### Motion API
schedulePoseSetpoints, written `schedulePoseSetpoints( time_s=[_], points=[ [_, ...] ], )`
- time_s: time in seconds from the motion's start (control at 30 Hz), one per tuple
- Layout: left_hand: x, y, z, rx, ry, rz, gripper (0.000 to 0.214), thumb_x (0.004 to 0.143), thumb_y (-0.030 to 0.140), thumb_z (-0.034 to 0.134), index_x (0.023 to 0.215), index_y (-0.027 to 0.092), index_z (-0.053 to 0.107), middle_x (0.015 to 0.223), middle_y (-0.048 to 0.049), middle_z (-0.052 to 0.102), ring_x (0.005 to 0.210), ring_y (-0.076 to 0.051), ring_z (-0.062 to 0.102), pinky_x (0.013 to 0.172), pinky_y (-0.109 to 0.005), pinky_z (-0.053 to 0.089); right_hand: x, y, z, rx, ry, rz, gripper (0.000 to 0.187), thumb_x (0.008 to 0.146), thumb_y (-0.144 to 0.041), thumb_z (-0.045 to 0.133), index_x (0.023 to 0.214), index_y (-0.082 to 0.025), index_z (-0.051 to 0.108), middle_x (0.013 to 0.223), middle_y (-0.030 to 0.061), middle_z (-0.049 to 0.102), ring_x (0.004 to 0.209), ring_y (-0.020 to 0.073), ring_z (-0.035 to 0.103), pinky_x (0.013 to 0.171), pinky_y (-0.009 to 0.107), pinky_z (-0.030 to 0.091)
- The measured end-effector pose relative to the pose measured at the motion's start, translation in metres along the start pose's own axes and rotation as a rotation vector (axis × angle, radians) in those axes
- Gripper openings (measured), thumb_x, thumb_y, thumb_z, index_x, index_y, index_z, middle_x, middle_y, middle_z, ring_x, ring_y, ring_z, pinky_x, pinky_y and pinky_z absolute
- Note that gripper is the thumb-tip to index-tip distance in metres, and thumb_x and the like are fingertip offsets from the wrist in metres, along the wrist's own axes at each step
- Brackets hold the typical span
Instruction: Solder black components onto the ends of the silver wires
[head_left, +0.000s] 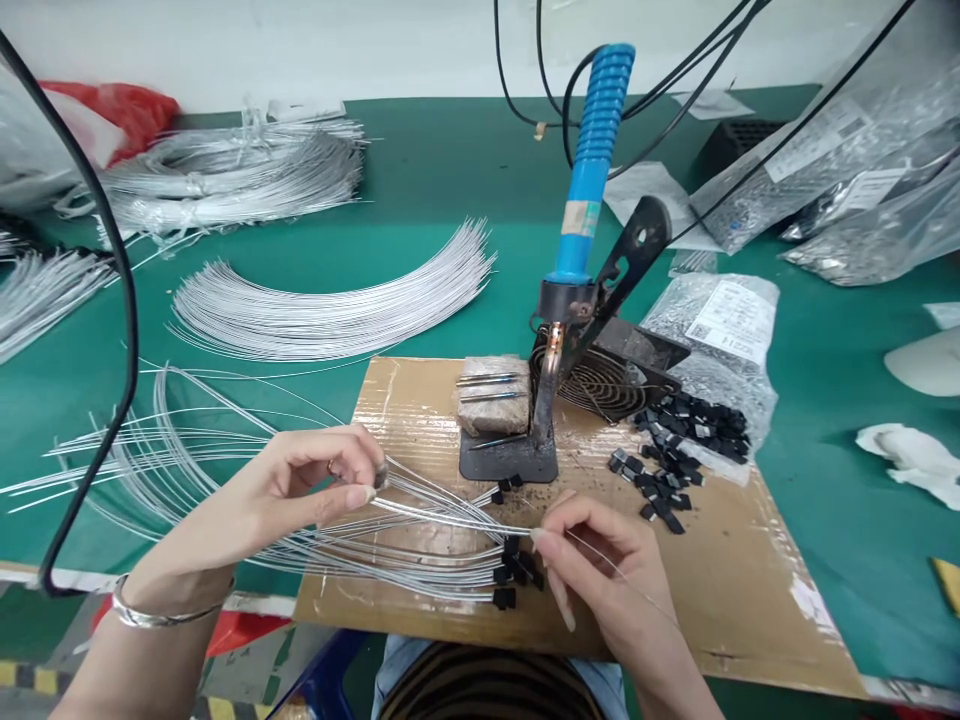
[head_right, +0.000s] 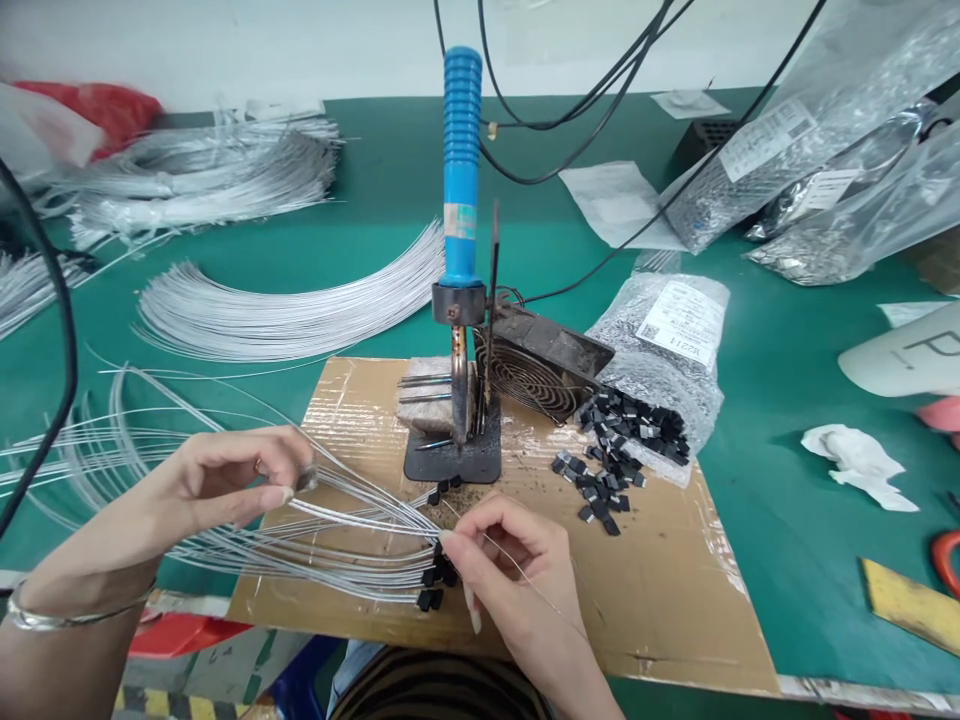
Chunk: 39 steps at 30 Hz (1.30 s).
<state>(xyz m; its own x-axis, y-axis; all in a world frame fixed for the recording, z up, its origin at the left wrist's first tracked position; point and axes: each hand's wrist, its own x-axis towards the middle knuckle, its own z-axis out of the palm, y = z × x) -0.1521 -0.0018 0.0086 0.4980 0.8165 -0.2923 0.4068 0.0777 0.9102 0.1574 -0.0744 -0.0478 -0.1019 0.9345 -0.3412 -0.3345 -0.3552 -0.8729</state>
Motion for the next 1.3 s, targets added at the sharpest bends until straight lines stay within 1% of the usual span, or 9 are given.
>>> schedulePoseSetpoints(
  time_s=[0.17,0.27,0.37,0.4,0.5,0.63,0.8,1.0,1.3],
  points=[
    [0.001,0.004,0.000,0.065,-0.004,-0.005,0.021,0.102,0.029,0.062,0.084,0.021,0.068,0.093,-0.0040,0.065,0.081,-0.016,0.057,0.068,-0.026,0.045,-0.001,-0.001,-0.004,-0.032,-0.062,-0.069,0.026,0.090,-0.034,0.080,0.073,-0.018,0.068,0.067,-0.0044,0.055,0.044,0.0030,0.047,0.043,0.017,0.034],
    [0.001,0.013,0.010,0.209,-0.011,-0.034,0.018,0.104,0.032,0.059,0.094,0.024,0.070,0.094,-0.0030,0.071,0.082,-0.017,0.061,0.071,-0.027,0.047,-0.001,-0.001,-0.007,-0.096,-0.058,-0.119,0.024,0.093,-0.032,0.077,0.075,-0.019,0.068,0.072,-0.0035,0.055,0.049,0.0040,0.046,0.046,0.019,0.034],
    [0.000,0.025,0.039,0.380,0.070,-0.066,0.016,0.103,0.034,0.060,0.116,0.030,0.070,0.110,-0.0015,0.075,0.091,-0.019,0.067,0.077,-0.028,0.051,0.000,0.001,-0.008,-0.186,-0.092,-0.169,0.021,0.095,-0.030,0.074,0.078,-0.020,0.068,0.075,-0.0016,0.057,0.057,0.0076,0.050,0.049,0.021,0.036],
    [0.000,0.028,0.051,0.419,0.087,-0.054,0.019,0.104,0.034,0.059,0.120,0.031,0.069,0.113,-0.0010,0.075,0.097,-0.020,0.068,0.085,-0.030,0.052,0.001,0.002,-0.008,-0.217,-0.097,-0.185,0.021,0.096,-0.029,0.073,0.078,-0.020,0.068,0.076,-0.0008,0.057,0.060,0.0094,0.052,0.051,0.022,0.038],
    [0.006,0.033,0.089,0.422,0.079,0.058,0.025,0.106,0.028,0.055,0.129,0.031,0.063,0.117,-0.0020,0.074,0.108,-0.021,0.066,0.095,-0.032,0.049,0.000,0.002,-0.007,-0.284,-0.087,-0.226,0.021,0.096,-0.028,0.073,0.077,-0.020,0.068,0.075,0.0007,0.058,0.066,0.0129,0.055,0.056,0.025,0.041],
    [0.019,0.032,0.116,0.298,0.045,0.094,0.018,0.107,0.022,0.049,0.109,0.025,0.066,0.096,-0.0016,0.072,0.086,-0.017,0.064,0.077,-0.029,0.046,0.000,0.002,-0.009,-0.279,-0.073,-0.216,0.020,0.095,-0.028,0.073,0.077,-0.020,0.069,0.074,0.0004,0.058,0.062,0.0120,0.053,0.051,0.024,0.038],
    [0.033,0.028,0.118,0.073,0.051,-0.042,0.025,0.105,0.035,0.054,0.092,0.020,0.070,0.074,-0.0013,0.064,0.066,-0.016,0.053,0.058,-0.029,0.036,0.000,0.005,-0.011,-0.230,-0.031,-0.123,0.020,0.093,-0.031,0.076,0.077,-0.020,0.071,0.072,-0.0013,0.059,0.058,0.0092,0.052,0.049,0.022,0.037],
    [0.036,0.026,0.122,-0.052,0.081,-0.109,0.028,0.102,0.039,0.057,0.089,0.018,0.071,0.071,-0.0009,0.059,0.064,-0.015,0.044,0.056,-0.029,0.031,0.002,0.008,-0.009,-0.188,-0.018,-0.096,0.020,0.092,-0.032,0.078,0.077,-0.020,0.071,0.070,-0.0029,0.058,0.053,0.0071,0.050,0.048,0.021,0.037],
    [0.037,0.023,0.124,-0.123,0.097,-0.134,0.028,0.099,0.039,0.061,0.086,0.017,0.072,0.069,-0.0010,0.057,0.061,-0.014,0.038,0.053,-0.029,0.028,0.002,0.003,-0.010,-0.225,-0.043,-0.094,0.030,0.100,-0.038,0.066,0.077,-0.019,0.067,0.070,-0.0022,0.055,0.052,0.0082,0.050,0.049,0.023,0.038]
  ],
)
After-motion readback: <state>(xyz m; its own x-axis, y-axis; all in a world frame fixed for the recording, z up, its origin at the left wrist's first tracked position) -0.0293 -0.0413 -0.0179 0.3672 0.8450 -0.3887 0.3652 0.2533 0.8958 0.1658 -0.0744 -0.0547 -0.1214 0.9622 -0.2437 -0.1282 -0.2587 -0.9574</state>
